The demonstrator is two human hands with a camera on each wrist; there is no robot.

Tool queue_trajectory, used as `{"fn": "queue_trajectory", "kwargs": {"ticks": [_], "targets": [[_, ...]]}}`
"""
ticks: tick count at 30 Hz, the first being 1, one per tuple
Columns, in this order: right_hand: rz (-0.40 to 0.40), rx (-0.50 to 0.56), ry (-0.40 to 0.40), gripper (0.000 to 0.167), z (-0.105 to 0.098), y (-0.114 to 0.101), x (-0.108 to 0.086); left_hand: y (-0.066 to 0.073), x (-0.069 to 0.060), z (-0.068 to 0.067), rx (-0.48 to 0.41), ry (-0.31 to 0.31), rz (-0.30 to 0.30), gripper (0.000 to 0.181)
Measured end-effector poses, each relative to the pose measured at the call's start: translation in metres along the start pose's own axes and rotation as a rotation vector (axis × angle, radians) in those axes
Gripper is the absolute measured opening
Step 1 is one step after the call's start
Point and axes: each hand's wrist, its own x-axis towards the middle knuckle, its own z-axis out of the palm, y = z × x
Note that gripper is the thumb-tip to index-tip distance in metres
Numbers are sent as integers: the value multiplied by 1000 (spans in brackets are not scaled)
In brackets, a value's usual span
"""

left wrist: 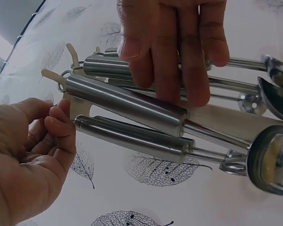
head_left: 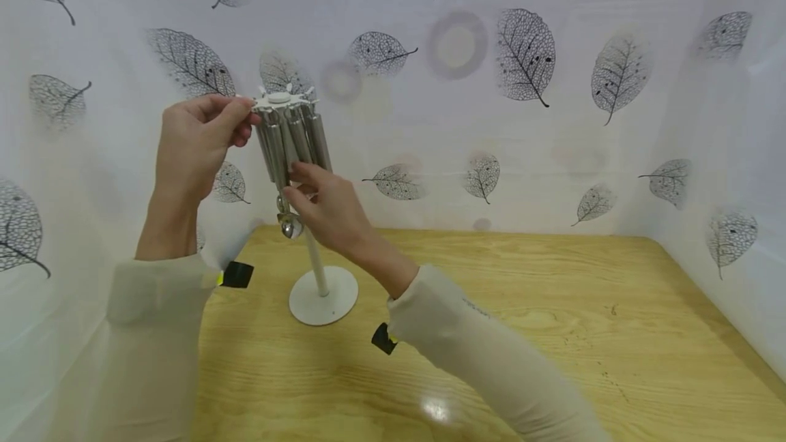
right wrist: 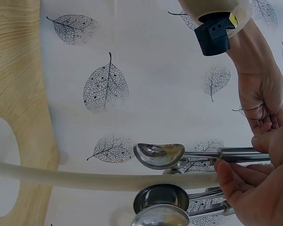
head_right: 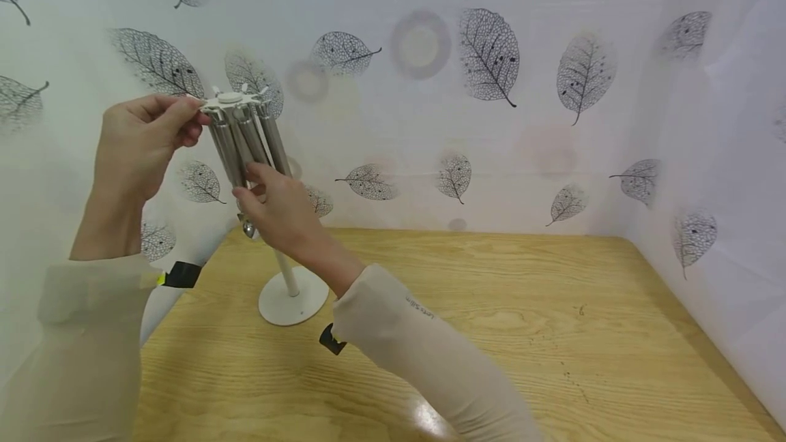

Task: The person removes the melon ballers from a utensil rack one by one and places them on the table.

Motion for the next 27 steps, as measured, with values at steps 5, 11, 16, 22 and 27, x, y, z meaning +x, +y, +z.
{"fn": "queue_trajectory", "kwargs": {"ticks": [5, 11, 16, 22, 27], "targets": [[64, 1, 5, 42, 5, -3, 4, 1, -1, 1, -9, 3, 10, 12], [82, 38, -20, 43, 9, -5, 7, 0, -1, 1, -24, 7, 13, 13], [33, 111, -91, 28, 4, -6, 5, -1, -1, 1, 8, 10, 16, 13], [97, 258, -215, 26, -13, -13, 5, -2, -1, 0, 35, 16, 43, 11], [129, 305, -256, 36, -28, -18, 3, -3, -2, 1, 21, 18, 35, 12]]}}
